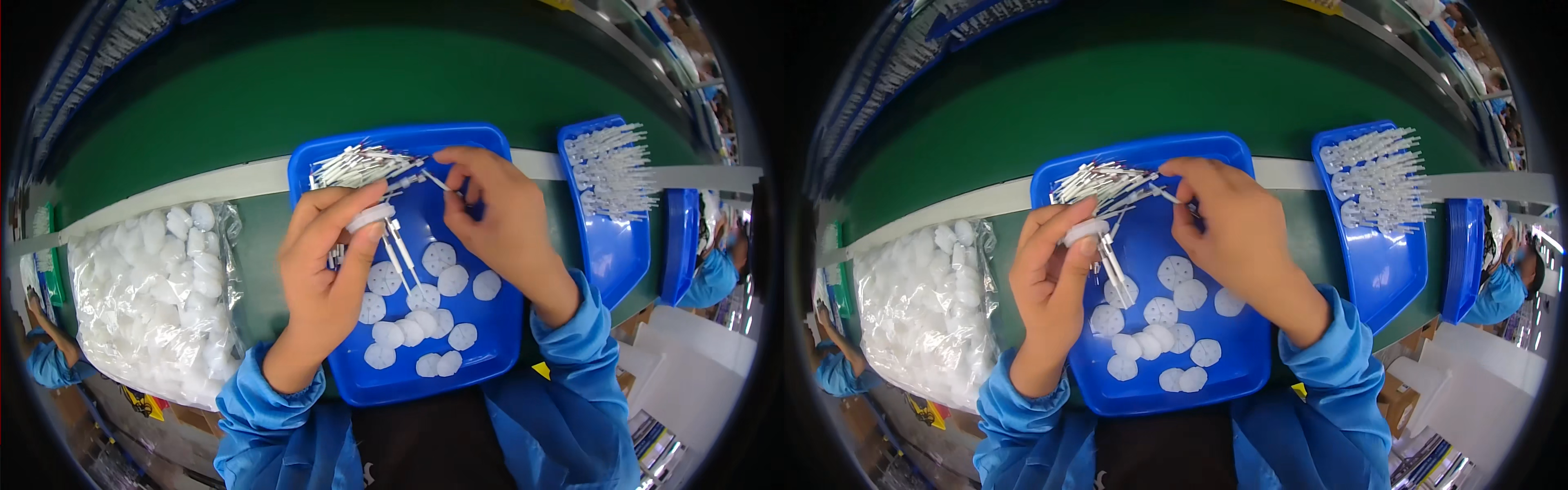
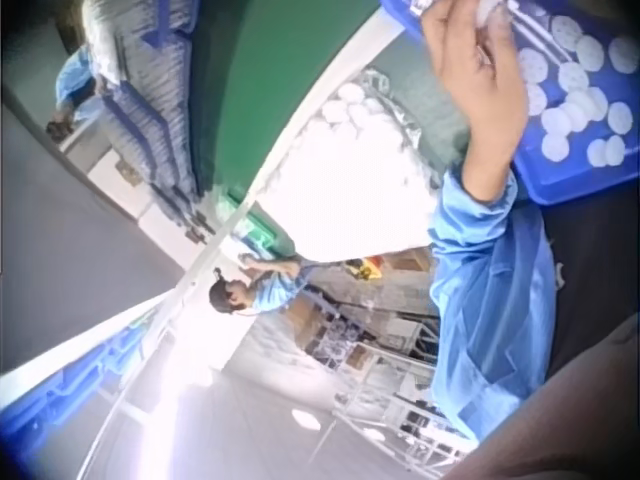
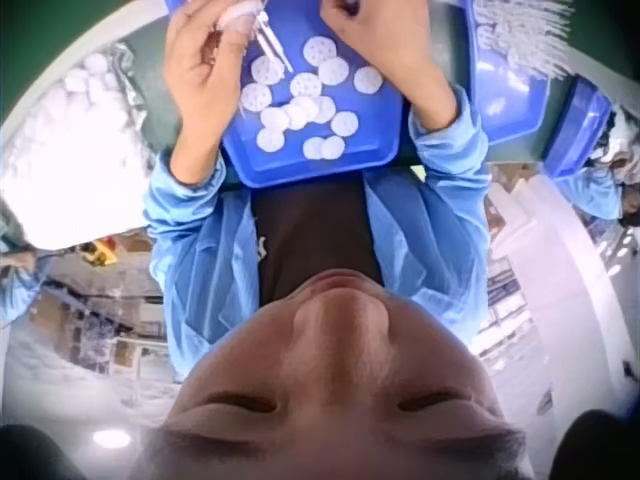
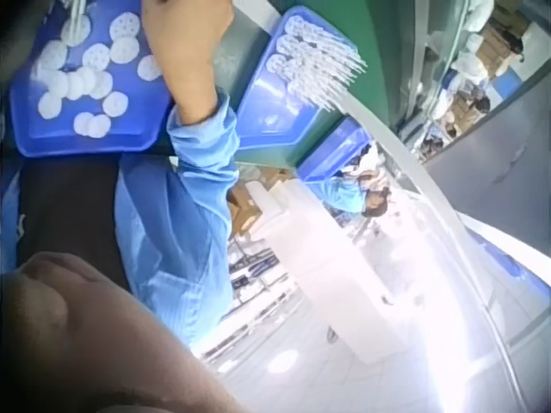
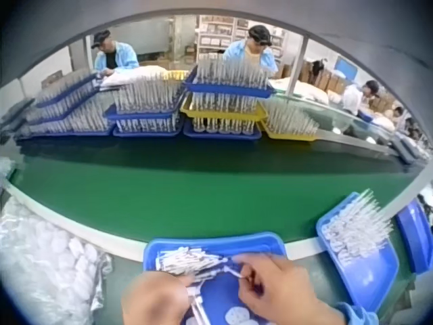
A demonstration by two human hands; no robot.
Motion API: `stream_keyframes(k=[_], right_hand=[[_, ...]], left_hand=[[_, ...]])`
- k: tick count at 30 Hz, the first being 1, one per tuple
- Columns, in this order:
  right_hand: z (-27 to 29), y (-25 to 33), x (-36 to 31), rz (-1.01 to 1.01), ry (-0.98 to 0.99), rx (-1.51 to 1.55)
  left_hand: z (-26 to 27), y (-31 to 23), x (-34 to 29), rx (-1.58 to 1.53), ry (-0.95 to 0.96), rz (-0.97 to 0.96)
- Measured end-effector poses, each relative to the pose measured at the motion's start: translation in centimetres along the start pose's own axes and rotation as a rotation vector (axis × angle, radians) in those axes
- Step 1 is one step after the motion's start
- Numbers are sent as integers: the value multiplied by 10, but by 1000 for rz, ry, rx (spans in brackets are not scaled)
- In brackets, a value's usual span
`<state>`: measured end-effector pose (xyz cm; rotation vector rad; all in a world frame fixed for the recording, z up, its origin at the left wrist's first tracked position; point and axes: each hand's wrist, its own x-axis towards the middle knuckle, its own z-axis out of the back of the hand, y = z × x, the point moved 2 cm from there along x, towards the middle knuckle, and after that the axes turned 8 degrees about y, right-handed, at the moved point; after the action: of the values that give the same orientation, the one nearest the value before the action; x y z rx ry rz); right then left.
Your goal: The person inserts thin white sticks into small white circular discs at a factory workstation. They pick up a disc and a stick, insert the stick into the disc, and place the assembled unit into a blue tray. The process is repeated continuously throughout the clip.
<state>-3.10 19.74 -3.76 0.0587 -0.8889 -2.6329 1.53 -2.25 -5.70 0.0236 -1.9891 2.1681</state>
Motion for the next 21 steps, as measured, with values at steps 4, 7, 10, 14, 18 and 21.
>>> stream_keyframes(k=[4, 7, 10, 14, 18, 21], right_hand=[[3, -4, -5, 99, -11, 998], [-5, 6, -5, 224, 40, 1098], [-8, 8, -5, 291, -62, 508], [-8, 12, -8, 263, -60, 384], [-6, 13, -10, 290, -81, 264], [-8, 12, -12, 290, -90, 258]], left_hand=[[-3, 3, 5, -24, 11, -30], [-2, 10, 2, -40, 61, -29], [-2, 4, 0, -172, 22, 62], [2, 4, 0, -129, 6, 36], [0, 4, 1, -91, -31, -5], [1, 6, 2, -32, -49, -46]])
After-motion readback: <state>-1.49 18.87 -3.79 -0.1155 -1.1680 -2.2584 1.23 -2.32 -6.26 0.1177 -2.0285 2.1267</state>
